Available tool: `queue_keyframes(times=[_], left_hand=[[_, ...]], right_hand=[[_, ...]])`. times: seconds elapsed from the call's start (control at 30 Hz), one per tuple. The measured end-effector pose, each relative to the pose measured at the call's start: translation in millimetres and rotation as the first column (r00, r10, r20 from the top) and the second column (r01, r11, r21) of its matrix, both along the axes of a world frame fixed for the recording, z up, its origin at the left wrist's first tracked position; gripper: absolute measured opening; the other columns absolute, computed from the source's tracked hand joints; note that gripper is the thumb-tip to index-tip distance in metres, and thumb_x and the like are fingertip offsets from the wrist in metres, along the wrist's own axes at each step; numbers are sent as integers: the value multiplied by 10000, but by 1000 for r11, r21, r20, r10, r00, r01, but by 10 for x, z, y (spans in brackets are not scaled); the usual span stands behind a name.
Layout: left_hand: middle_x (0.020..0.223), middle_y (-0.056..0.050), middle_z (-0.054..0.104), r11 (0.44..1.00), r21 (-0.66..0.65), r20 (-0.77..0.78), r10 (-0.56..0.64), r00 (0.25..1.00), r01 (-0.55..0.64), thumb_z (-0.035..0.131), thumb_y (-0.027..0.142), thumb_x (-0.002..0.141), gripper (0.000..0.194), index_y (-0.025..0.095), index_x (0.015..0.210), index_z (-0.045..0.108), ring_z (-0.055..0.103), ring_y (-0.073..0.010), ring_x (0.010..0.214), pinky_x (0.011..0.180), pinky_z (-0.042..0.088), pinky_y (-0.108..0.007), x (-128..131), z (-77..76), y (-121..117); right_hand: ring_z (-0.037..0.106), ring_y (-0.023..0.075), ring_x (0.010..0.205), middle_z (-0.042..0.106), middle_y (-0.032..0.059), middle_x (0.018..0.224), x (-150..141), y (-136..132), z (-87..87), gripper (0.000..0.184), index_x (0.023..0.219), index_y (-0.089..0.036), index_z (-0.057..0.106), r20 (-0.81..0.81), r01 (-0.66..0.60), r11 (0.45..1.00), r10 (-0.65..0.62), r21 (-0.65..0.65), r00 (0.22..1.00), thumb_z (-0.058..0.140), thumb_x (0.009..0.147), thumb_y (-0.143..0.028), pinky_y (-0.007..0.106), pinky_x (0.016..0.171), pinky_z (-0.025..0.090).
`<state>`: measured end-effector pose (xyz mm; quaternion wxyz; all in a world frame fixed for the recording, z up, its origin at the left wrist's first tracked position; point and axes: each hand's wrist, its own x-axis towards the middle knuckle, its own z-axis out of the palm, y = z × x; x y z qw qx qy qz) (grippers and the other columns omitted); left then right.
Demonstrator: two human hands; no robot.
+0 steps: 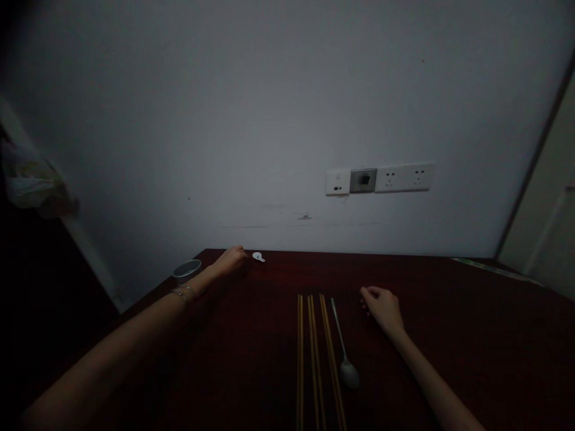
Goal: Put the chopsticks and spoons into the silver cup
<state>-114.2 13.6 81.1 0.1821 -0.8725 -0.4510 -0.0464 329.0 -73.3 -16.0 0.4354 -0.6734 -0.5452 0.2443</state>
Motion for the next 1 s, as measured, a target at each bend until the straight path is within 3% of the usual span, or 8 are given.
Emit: queue_keyframes(times=[0.27, 0.43, 0.63, 0.77, 0.9, 1.0], left_hand=[[811, -73, 633, 993, -62, 338, 115, 934, -100, 506, 208, 764, 227, 141, 851, 705, 558, -161, 763, 684, 390, -232, 316, 471, -205], [679, -31, 655, 957, -283, 585, 125, 801, 57, 548, 216, 717, 221, 104, 823, 707, 573, -135, 646, 599, 394, -214, 672, 672, -345], [720, -50, 679, 913, -326, 775, 109, 622, 246, 585, 196, 693, 220, 92, 850, 699, 584, -132, 664, 620, 425, -230, 1134, 864, -763], [764, -57, 688, 883, -347, 816, 117, 567, 316, 605, 200, 687, 198, 102, 829, 702, 595, -138, 703, 661, 440, -245, 1347, 883, -1007], [783, -65, 691, 853, -365, 852, 145, 503, 372, 621, 220, 678, 213, 94, 832, 698, 607, -155, 744, 710, 444, -267, 1465, 742, -1080], [750, -58, 686, 829, -401, 844, 170, 509, 390, 623, 223, 674, 210, 100, 827, 697, 605, -154, 719, 694, 443, -270, 1510, 616, -1073]], right_hand=[[585, 158, 456, 642, 51, 548, 5, 5, -31, 356, 666, -141, 641, 20, -33, 999, 32, 32, 999, 461, 724, -443, 244, 458, 448], [597, 171, 485, 636, 43, 537, -3, -3, -28, 337, 657, -150, 641, -12, -37, 998, 38, 44, 999, 478, 714, -439, 248, 463, 456], [586, 164, 473, 619, 34, 521, -19, -14, -11, 341, 652, -149, 635, -14, -47, 996, 48, 70, 999, 467, 712, -439, 242, 447, 447], [584, 162, 476, 613, 35, 514, -34, -18, -14, 333, 632, -150, 627, -34, -47, 995, 50, 90, 998, 470, 702, -434, 235, 430, 439], [584, 159, 478, 604, 31, 507, -49, -32, 4, 333, 629, -148, 626, -34, -45, 994, 49, 98, 998, 459, 710, -425, 229, 430, 441], [580, 153, 469, 606, 29, 509, -52, -45, 23, 340, 614, -152, 622, -16, -49, 994, 51, 102, 999, 452, 723, -425, 223, 431, 438]])
